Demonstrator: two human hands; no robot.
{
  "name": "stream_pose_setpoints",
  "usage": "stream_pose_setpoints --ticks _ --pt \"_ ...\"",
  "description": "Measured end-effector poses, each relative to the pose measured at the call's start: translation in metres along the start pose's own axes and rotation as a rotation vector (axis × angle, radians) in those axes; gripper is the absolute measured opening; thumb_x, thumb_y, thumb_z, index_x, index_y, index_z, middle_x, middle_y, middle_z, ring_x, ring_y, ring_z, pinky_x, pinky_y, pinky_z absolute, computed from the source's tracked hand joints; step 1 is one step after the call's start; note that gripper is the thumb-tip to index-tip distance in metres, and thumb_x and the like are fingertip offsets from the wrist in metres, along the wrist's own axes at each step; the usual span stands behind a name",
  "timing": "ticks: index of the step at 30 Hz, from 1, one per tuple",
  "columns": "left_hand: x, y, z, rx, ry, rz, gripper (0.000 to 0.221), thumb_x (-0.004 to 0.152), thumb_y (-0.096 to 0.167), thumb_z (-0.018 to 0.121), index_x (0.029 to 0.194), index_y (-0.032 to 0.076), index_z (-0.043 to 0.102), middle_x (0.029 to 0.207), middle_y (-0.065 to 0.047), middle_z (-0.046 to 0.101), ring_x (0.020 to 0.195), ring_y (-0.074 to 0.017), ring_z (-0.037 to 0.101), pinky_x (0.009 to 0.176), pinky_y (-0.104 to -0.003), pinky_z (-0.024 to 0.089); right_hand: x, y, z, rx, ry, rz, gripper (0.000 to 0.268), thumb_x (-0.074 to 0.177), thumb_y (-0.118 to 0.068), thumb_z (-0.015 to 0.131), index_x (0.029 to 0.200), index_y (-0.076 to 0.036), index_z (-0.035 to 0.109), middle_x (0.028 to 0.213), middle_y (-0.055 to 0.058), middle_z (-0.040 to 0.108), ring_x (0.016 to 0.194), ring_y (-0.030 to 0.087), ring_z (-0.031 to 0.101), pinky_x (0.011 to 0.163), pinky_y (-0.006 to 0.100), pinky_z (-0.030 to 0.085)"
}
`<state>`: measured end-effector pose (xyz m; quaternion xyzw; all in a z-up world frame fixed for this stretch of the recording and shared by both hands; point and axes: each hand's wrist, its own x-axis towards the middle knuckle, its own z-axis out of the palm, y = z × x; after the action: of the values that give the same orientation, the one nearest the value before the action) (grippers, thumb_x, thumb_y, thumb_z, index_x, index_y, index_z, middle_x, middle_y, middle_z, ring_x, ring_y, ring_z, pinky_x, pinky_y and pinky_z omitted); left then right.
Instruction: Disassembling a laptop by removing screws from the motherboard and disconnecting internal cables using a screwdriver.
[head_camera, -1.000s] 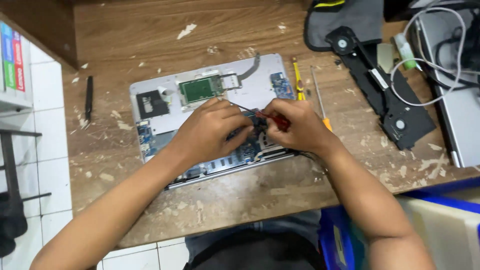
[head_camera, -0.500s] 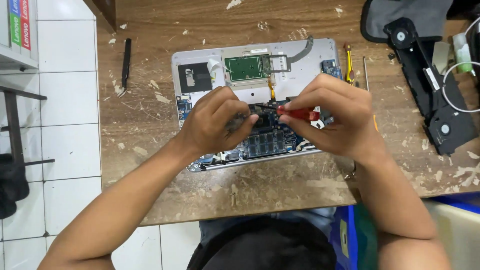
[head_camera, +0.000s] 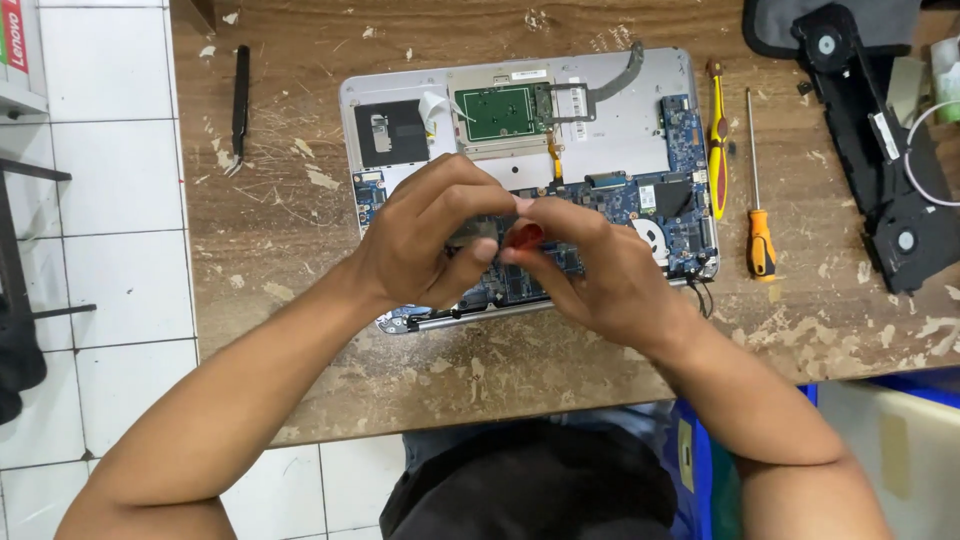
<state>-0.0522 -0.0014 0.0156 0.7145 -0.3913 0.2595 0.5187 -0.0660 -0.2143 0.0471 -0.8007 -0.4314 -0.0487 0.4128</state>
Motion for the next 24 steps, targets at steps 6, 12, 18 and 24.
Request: stream_pose_setpoints --ticks 6,12,18,24 --pt "0.003 -0.003 -0.001 0.004 -0.006 -0.055 0.022 0.098 0.003 0.048 0.096 0.007 0.07 0.079 -0.006 0.065 0.068 -0.0245 0.061 0.064 -0.038 0.056 0.002 -0.008 0.013 -0.06 0.184 -0.185 0.046 0.095 0.006 0.07 0.131 -0.004 0.042 0.094 0.014 0.07 0.073 0.029 0.075 0.06 0.042 0.065" --pt "-0.005 -0.01 -0.002 -0.009 -0.037 -0.17 0.031 0.089 -0.013 0.048 0.078 0.009 0.067 0.067 -0.003 0.061 0.06 -0.0227 0.059 0.06 -0.035 0.054 -0.007 0.008 0.038 -0.025 0.313 -0.339 0.042 0.094 0.006 0.07 0.129 -0.003 0.049 0.093 0.018 0.072 0.071 0.028 0.073 0.054 0.041 0.063" --pt "-0.005 -0.009 -0.002 -0.089 -0.132 -0.266 0.034 0.086 -0.017 0.049 0.071 0.01 0.064 0.061 -0.002 0.059 0.053 -0.0213 0.057 0.053 -0.031 0.05 -0.011 0.041 0.049 0.044 0.407 -0.244 0.04 0.094 0.0 0.073 0.128 -0.001 0.051 0.091 0.013 0.074 0.071 0.025 0.071 0.057 0.036 0.062" --pt "-0.006 -0.013 0.002 -0.139 -0.133 -0.291 0.035 0.085 -0.019 0.047 0.07 0.009 0.062 0.059 -0.002 0.059 0.052 -0.0216 0.057 0.052 -0.028 0.048 -0.013 0.059 0.056 0.055 0.416 -0.216 0.04 0.099 -0.003 0.069 0.133 -0.003 0.047 0.089 0.011 0.071 0.071 0.024 0.07 0.058 0.035 0.061"
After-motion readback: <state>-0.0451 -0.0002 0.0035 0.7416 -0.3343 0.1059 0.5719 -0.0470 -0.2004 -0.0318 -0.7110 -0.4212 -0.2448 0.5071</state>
